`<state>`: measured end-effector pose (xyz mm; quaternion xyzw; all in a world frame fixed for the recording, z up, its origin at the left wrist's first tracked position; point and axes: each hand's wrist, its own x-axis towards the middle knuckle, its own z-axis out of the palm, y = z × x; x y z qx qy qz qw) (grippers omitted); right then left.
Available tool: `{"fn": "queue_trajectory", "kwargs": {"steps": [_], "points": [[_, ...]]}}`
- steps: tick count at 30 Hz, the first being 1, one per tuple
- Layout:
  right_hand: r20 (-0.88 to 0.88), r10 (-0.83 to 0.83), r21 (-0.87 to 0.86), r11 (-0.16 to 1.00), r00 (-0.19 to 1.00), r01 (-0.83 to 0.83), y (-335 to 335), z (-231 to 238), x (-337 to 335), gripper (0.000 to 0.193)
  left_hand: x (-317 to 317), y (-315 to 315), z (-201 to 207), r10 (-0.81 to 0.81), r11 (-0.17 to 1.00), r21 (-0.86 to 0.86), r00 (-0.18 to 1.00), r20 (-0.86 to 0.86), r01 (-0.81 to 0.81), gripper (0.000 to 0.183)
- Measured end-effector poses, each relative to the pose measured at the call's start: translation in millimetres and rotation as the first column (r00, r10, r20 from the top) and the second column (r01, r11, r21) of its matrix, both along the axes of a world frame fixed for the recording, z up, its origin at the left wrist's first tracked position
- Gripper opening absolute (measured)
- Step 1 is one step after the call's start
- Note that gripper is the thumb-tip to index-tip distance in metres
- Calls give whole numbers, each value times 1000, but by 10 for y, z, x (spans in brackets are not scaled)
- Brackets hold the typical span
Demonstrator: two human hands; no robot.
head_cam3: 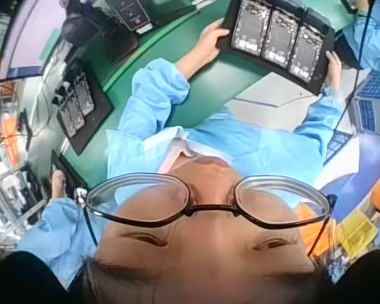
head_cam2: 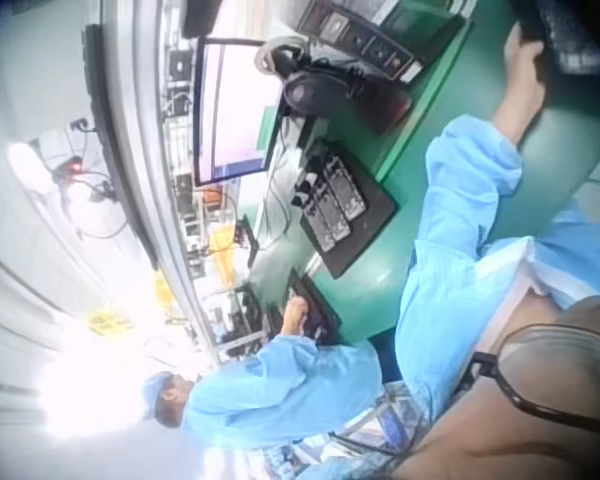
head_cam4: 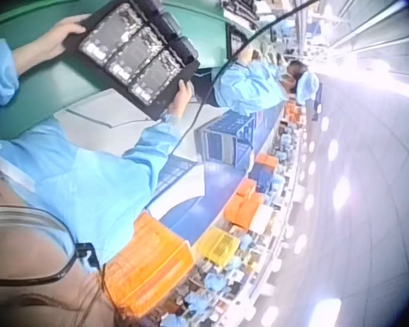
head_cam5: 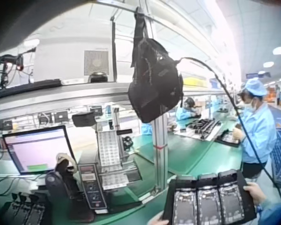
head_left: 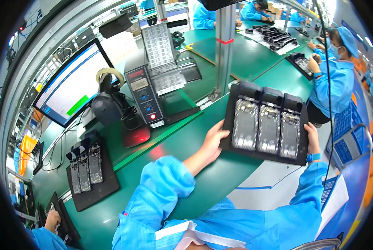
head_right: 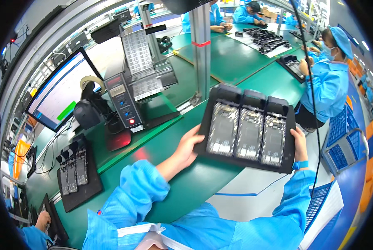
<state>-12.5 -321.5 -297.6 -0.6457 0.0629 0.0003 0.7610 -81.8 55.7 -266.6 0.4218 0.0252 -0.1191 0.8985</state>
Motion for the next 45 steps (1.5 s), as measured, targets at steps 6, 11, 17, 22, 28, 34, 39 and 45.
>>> {"fn": "queue_trajectory", "kwargs": {"steps": [6,11,17,22,28,34,39,45], "points": [[130,-202,29,979,971,200,-314,-391,1362,17,1553,-225,-222,188,946,-254,979,-78,-202,41],[-76,-617,211,758,783,617,75,-731,2495,17,799,-64,53,-130,945,308,991,42,111,45],[-102,129,-12,991,986,-131,1566,-52,3411,66,-1554,1010,216,600,792,171,799,-45,-586,33],[70,-70,-253,963,995,86,2424,43,3155,39,-3267,1314,145,960,42,347,134,246,-937,31],[238,-210,328,936,948,125,2403,-333,2282,16,-3890,1765,209,889,-379,711,-18,458,-592,23],[404,306,72,929,862,-364,2839,175,314,25,-3607,3190,493,579,-737,654,337,742,-174,33],[115,977,-259,202,177,-944,3930,300,-1258,24,-4008,4032,338,898,-428,903,135,419,41,51],[-131,984,-82,109,119,-991,5257,596,-1664,33,-4221,3913,263,887,-436,899,153,437,-41,43]]}}
